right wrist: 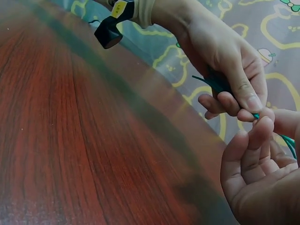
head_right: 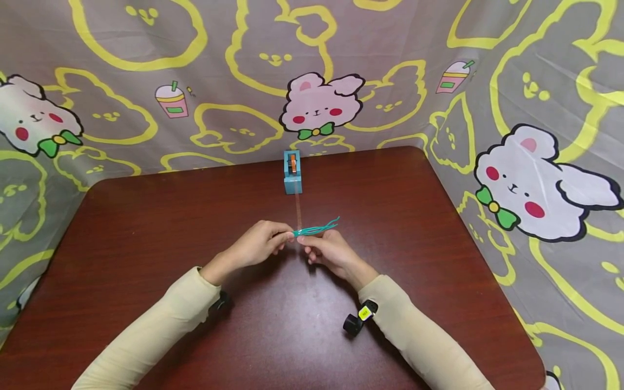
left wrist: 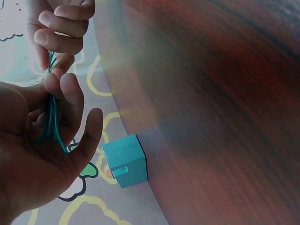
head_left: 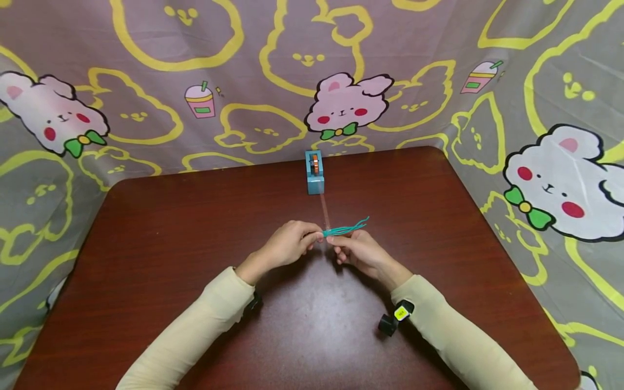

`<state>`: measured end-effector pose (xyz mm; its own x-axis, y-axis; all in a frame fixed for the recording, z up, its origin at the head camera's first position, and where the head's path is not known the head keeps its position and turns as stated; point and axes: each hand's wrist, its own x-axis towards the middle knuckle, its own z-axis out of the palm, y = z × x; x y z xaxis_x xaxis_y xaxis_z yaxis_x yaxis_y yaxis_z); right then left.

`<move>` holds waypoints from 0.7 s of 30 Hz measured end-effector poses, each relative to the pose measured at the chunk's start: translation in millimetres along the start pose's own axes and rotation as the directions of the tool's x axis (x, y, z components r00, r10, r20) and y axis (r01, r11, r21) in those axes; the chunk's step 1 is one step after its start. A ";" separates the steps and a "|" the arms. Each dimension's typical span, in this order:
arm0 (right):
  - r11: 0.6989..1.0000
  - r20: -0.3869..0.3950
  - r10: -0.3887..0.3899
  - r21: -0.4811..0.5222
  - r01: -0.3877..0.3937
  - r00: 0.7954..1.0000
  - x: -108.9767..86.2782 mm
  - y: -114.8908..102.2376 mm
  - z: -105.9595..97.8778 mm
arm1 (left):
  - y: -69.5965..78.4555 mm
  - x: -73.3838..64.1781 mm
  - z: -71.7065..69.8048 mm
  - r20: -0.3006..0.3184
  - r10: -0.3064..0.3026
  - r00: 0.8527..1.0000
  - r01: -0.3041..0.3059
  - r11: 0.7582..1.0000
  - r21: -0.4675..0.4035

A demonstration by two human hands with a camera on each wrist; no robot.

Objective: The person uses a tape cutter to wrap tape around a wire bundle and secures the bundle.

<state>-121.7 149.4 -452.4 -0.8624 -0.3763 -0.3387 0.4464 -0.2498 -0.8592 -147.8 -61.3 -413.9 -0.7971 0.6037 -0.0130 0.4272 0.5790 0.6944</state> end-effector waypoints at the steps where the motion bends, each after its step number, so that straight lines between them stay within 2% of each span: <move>1: 1.000 0.002 -0.002 0.004 0.002 1.000 0.4 0.1 -0.4 | 0.0 -0.1 -0.1 0.001 0.002 1.000 -0.002 1.000 -0.001; 4: 1.000 0.021 0.002 0.030 -0.003 1.000 2.6 1.4 -3.2 | -0.1 -0.5 -0.6 0.002 0.008 1.000 -0.008 1.000 0.006; 8: 0.998 0.092 0.034 0.047 -0.038 0.995 6.4 2.6 -13.4 | -0.6 -0.8 -0.9 0.004 0.010 1.000 -0.010 1.000 0.018; 14: 0.994 0.211 0.106 -0.011 -0.106 0.972 15.7 -5.2 -46.0 | -3.6 -1.9 -2.2 -0.007 0.011 1.000 -0.010 1.000 0.025; 18: 0.987 0.226 0.159 -0.049 -0.151 0.961 30.1 -20.9 -66.8 | -4.9 -3.5 -4.5 -0.015 0.021 1.000 -0.020 1.000 0.022; 21: 0.976 0.214 0.212 -0.104 -0.194 0.953 42.3 -32.8 -73.2 | -5.7 -4.0 -5.4 -0.015 0.023 1.000 -0.023 1.000 0.021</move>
<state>-190.3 207.0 -466.6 -0.6765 -0.6029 -0.4230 0.5778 -0.0784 -0.8124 -149.4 -69.9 -414.0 -0.7933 0.6087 0.0133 0.4540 0.5768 0.6791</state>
